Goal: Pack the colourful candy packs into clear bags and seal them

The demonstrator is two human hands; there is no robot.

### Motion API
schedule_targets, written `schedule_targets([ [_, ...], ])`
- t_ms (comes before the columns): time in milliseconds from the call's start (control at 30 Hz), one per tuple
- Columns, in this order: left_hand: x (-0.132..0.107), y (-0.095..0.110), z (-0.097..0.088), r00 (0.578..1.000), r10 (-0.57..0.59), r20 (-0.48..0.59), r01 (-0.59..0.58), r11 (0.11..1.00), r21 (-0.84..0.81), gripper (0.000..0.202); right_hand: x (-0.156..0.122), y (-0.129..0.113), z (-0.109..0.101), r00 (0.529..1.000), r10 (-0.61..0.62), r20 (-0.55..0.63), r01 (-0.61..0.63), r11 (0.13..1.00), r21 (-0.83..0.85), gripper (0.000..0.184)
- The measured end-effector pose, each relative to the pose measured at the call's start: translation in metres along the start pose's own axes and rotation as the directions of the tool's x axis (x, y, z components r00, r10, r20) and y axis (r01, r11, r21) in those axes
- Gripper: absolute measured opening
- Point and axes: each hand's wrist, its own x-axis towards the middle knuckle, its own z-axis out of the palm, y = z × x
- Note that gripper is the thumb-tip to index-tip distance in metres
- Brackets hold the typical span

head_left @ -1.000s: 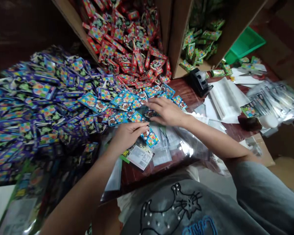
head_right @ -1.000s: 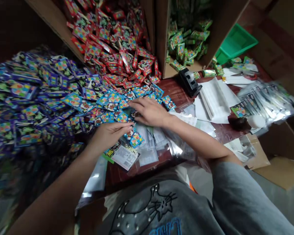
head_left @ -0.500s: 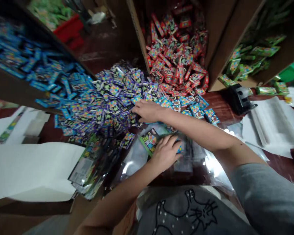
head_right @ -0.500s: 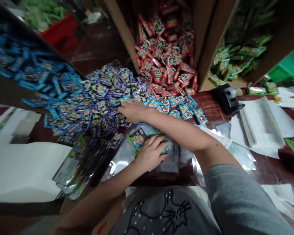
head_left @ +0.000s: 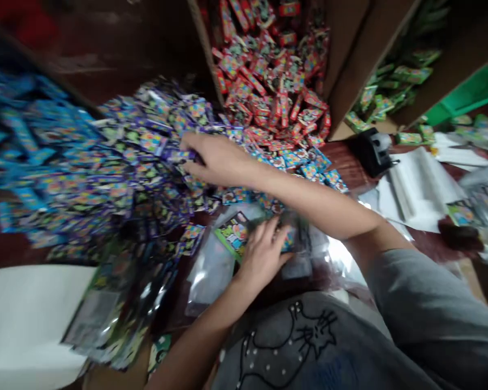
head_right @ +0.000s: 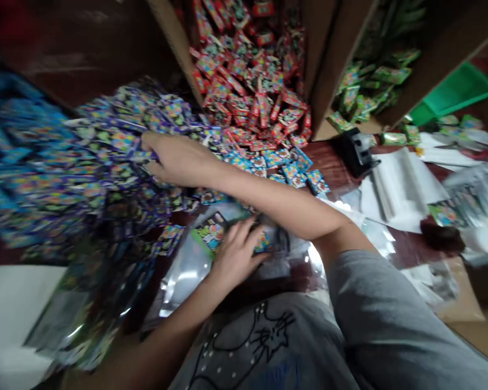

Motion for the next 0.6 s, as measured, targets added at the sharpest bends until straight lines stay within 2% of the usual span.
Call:
schedule_targets([
  [67, -0.002, -0.005, -0.002, 0.997, -0.042, -0.068, 0.043, 0.999, 0.015, 0.075, -0.051, 0.011, -0.021, 0.994, 0.107, 0.001, -0.107, 0.994, -0.002, 0.052],
  [100, -0.003, -0.007, -0.002, 0.995, -0.056, -0.084, 0.057, 0.998, 0.009, 0.078, -0.077, 0.016, -0.025, 0.977, 0.205, 0.058, -0.203, 0.978, -0.048, 0.050],
  [133, -0.003, -0.009, -0.002, 0.994, -0.062, -0.089, 0.063, 0.998, 0.001, 0.078, -0.100, 0.021, -0.025, 0.939, 0.313, 0.143, -0.300, 0.948, -0.109, 0.041],
  [200, -0.001, -0.010, -0.001, 0.994, -0.069, -0.088, 0.069, 0.998, 0.000, 0.080, -0.141, 0.031, -0.015, 0.827, 0.472, 0.304, -0.434, 0.881, -0.188, 0.032],
  [233, 0.000, -0.011, -0.001, 0.993, -0.077, -0.086, 0.078, 0.997, 0.011, 0.082, -0.157, 0.038, -0.008, 0.788, 0.510, 0.345, -0.478, 0.860, -0.179, 0.037],
  [267, 0.001, -0.011, -0.001, 0.993, -0.085, -0.082, 0.087, 0.996, 0.026, 0.085, -0.172, 0.045, -0.001, 0.779, 0.516, 0.356, -0.506, 0.853, -0.127, 0.048],
  [300, 0.002, -0.011, -0.001, 0.993, -0.091, -0.075, 0.094, 0.995, 0.040, 0.088, -0.186, 0.054, 0.005, 0.799, 0.494, 0.341, -0.513, 0.858, -0.042, 0.061],
  [333, 0.003, -0.011, -0.001, 0.993, -0.093, -0.065, 0.097, 0.994, 0.050, 0.090, -0.199, 0.063, 0.011, 0.840, 0.447, 0.307, -0.484, 0.873, 0.054, 0.073],
  [400, 0.005, -0.010, -0.002, 0.995, -0.095, -0.042, 0.097, 0.994, 0.057, 0.092, -0.223, 0.079, 0.020, 0.930, 0.275, 0.243, -0.325, 0.925, 0.197, 0.090],
  [433, 0.006, -0.010, -0.002, 0.995, -0.096, -0.032, 0.098, 0.994, 0.056, 0.091, -0.233, 0.085, 0.025, 0.958, 0.171, 0.231, -0.224, 0.948, 0.227, 0.095],
  [500, 0.010, -0.008, -0.002, 0.995, -0.095, -0.011, 0.096, 0.994, 0.053, 0.090, -0.247, 0.092, 0.037, 0.971, 0.031, 0.238, -0.083, 0.974, 0.212, 0.099],
  [600, 0.016, -0.003, 0.001, 0.997, -0.082, 0.016, 0.081, 0.994, 0.069, 0.086, -0.252, 0.090, 0.059, 0.979, 0.030, 0.203, -0.062, 0.986, 0.153, 0.097],
])
